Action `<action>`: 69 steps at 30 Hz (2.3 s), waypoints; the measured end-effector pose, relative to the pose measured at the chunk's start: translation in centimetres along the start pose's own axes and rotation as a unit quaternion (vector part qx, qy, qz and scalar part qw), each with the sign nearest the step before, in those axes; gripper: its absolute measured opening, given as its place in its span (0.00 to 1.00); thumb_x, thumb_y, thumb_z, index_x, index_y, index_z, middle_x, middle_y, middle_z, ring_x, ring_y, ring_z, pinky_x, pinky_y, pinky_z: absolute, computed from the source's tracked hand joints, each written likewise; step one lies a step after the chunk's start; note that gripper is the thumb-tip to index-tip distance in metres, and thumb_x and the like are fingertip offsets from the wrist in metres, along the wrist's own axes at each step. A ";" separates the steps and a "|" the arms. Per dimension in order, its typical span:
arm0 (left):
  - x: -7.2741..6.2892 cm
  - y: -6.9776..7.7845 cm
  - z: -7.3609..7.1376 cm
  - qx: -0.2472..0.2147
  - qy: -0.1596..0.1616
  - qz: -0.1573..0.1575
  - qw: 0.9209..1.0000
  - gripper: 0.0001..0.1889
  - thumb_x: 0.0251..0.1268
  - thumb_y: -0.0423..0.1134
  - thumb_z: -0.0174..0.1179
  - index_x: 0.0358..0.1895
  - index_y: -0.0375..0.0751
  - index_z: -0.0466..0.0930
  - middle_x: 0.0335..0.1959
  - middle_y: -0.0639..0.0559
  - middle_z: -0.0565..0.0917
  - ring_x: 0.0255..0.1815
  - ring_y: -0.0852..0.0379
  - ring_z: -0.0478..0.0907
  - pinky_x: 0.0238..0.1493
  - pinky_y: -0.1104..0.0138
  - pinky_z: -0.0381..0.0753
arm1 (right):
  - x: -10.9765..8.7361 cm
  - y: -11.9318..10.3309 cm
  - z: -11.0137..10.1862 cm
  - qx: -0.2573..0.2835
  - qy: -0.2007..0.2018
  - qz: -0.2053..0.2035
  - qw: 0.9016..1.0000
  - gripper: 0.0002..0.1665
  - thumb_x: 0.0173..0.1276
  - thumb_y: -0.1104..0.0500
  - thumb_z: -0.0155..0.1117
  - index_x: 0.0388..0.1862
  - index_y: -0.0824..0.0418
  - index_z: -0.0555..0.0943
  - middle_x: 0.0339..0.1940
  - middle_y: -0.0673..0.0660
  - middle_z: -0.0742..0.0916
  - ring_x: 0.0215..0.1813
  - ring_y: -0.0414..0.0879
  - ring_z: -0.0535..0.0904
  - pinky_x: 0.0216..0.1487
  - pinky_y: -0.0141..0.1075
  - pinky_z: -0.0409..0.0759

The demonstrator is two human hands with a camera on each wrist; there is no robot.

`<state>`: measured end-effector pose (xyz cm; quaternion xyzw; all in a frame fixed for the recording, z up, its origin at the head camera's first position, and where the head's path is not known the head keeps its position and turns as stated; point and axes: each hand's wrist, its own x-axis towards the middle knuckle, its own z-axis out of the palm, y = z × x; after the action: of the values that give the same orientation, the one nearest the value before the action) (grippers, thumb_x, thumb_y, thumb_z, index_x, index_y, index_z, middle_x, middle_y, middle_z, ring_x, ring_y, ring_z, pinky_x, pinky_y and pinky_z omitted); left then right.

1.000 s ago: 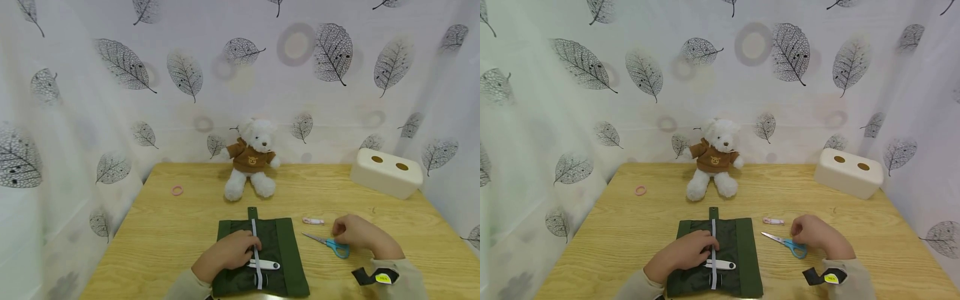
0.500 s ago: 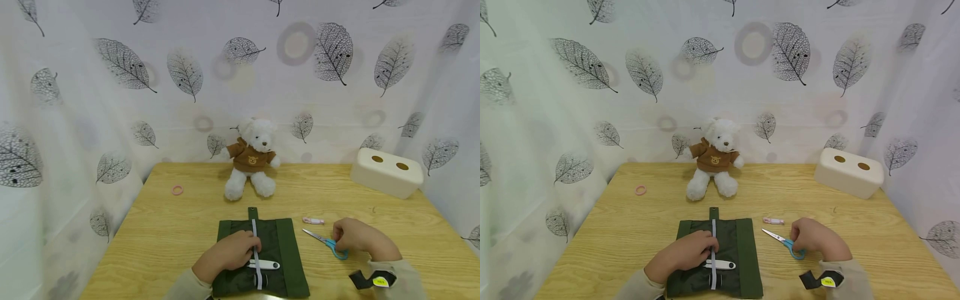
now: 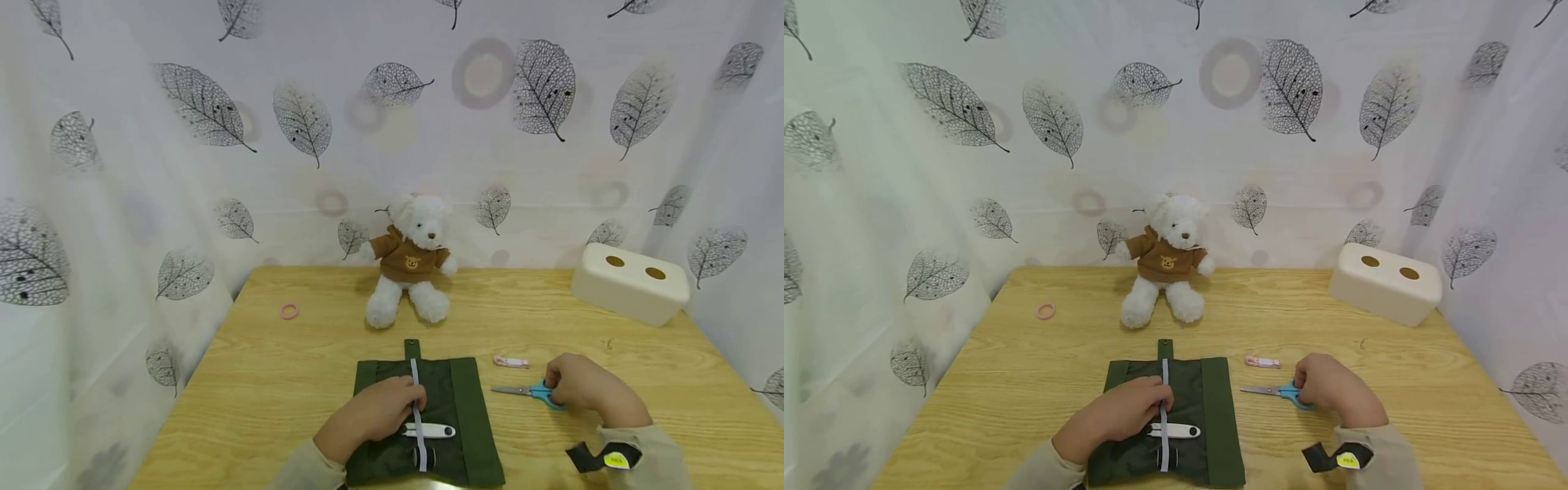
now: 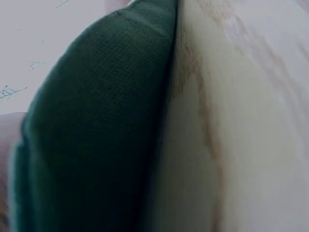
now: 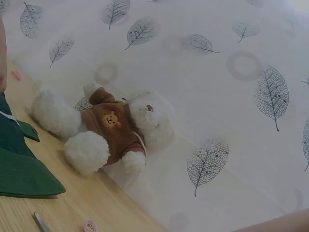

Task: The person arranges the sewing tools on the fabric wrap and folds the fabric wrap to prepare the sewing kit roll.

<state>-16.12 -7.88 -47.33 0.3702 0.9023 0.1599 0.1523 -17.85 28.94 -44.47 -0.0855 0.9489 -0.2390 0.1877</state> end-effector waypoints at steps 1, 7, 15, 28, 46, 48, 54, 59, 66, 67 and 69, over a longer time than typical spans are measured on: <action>0.0 0.0 0.0 0.002 0.002 0.000 1.000 0.08 0.74 0.35 0.60 0.43 0.57 0.79 0.40 0.62 0.77 0.41 0.67 0.75 0.45 0.71 0.78 | 0.0 0.0 0.0 -0.001 -0.002 -0.004 1.000 0.08 0.54 0.71 0.71 0.27 0.60 0.83 0.28 0.51 0.82 0.29 0.47 0.72 0.31 0.39 0.74; 0.1 0.1 -0.1 0.002 0.006 -0.002 1.000 0.07 0.73 0.36 0.61 0.43 0.57 0.80 0.40 0.63 0.77 0.42 0.67 0.76 0.45 0.71 0.78 | -0.3 -0.4 -0.2 0.004 -0.016 -0.048 0.999 0.08 0.55 0.68 0.71 0.26 0.57 0.83 0.25 0.49 0.81 0.28 0.45 0.72 0.29 0.37 0.72; 0.0 0.1 -0.3 -0.022 -0.006 -0.012 1.000 0.08 0.73 0.36 0.61 0.46 0.58 0.81 0.43 0.62 0.79 0.42 0.69 0.76 0.45 0.71 0.78 | -0.4 -1.0 -0.1 0.009 -0.005 -0.078 0.997 0.05 0.54 0.66 0.69 0.28 0.58 0.83 0.23 0.48 0.78 0.26 0.43 0.69 0.27 0.34 0.69; 0.0 0.0 -0.5 -0.024 -0.007 -0.012 1.000 0.08 0.73 0.37 0.61 0.47 0.58 0.81 0.41 0.64 0.78 0.40 0.70 0.75 0.43 0.71 0.77 | 0.4 -4.2 2.6 0.035 -0.032 -0.161 0.986 0.08 0.57 0.68 0.70 0.29 0.54 0.84 0.19 0.45 0.74 0.23 0.38 0.65 0.26 0.31 0.65; -0.1 0.3 -0.7 -0.024 -0.003 -0.010 1.000 0.08 0.73 0.38 0.61 0.49 0.57 0.82 0.43 0.65 0.78 0.42 0.70 0.76 0.45 0.70 0.78 | 0.9 -6.9 4.9 -0.013 0.004 -0.214 0.977 0.07 0.57 0.66 0.72 0.33 0.56 0.86 0.20 0.41 0.74 0.22 0.33 0.62 0.29 0.31 0.68; -0.1 0.3 -0.7 -0.023 -0.001 -0.010 1.000 0.08 0.73 0.38 0.61 0.49 0.57 0.83 0.43 0.65 0.79 0.42 0.70 0.76 0.45 0.70 0.78 | 1.0 -7.2 5.2 -0.011 0.001 -0.210 0.978 0.05 0.57 0.66 0.73 0.33 0.57 0.86 0.22 0.41 0.76 0.24 0.34 0.64 0.26 0.30 0.67; -0.1 0.4 -0.7 -0.022 0.000 -0.010 1.000 0.08 0.73 0.38 0.62 0.48 0.57 0.83 0.42 0.65 0.79 0.41 0.70 0.76 0.44 0.71 0.78 | 0.9 -8.0 5.8 -0.012 0.001 -0.223 0.975 0.05 0.59 0.63 0.73 0.29 0.57 0.84 0.23 0.41 0.76 0.25 0.33 0.68 0.26 0.30 0.70; -0.1 0.5 -0.6 -0.024 -0.001 -0.009 1.000 0.08 0.73 0.38 0.62 0.48 0.57 0.84 0.42 0.65 0.79 0.42 0.70 0.76 0.46 0.71 0.78 | 0.8 -8.6 6.2 -0.028 0.011 -0.239 0.971 0.07 0.59 0.63 0.74 0.28 0.54 0.83 0.23 0.40 0.76 0.25 0.32 0.67 0.26 0.30 0.70; -0.1 0.4 -0.6 -0.016 0.008 -0.004 1.000 0.08 0.72 0.38 0.63 0.47 0.57 0.84 0.42 0.65 0.79 0.42 0.70 0.77 0.47 0.71 0.79 | 1.3 -9.2 6.9 -0.028 -0.005 -0.235 0.972 0.07 0.61 0.61 0.74 0.28 0.52 0.83 0.21 0.38 0.76 0.23 0.32 0.68 0.24 0.30 0.70; -0.1 0.4 -0.6 -0.016 0.009 -0.003 1.000 0.08 0.72 0.38 0.63 0.47 0.57 0.84 0.42 0.65 0.79 0.42 0.70 0.77 0.47 0.71 0.79 | 1.4 -9.3 7.0 -0.029 -0.007 -0.235 0.972 0.07 0.61 0.61 0.73 0.28 0.51 0.82 0.21 0.38 0.76 0.23 0.32 0.68 0.24 0.30 0.70; -0.2 0.4 -0.5 -0.017 0.009 -0.004 1.000 0.08 0.72 0.38 0.63 0.47 0.57 0.84 0.42 0.65 0.79 0.42 0.70 0.77 0.46 0.71 0.79 | 1.6 -9.6 7.2 -0.034 -0.010 -0.238 0.971 0.07 0.62 0.60 0.73 0.28 0.51 0.82 0.21 0.38 0.76 0.22 0.32 0.68 0.24 0.30 0.70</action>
<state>-15.97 -7.86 -46.68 0.3626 0.9022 0.1780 0.1513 -15.75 17.15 -46.16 -0.3174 0.9069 -0.2439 0.1315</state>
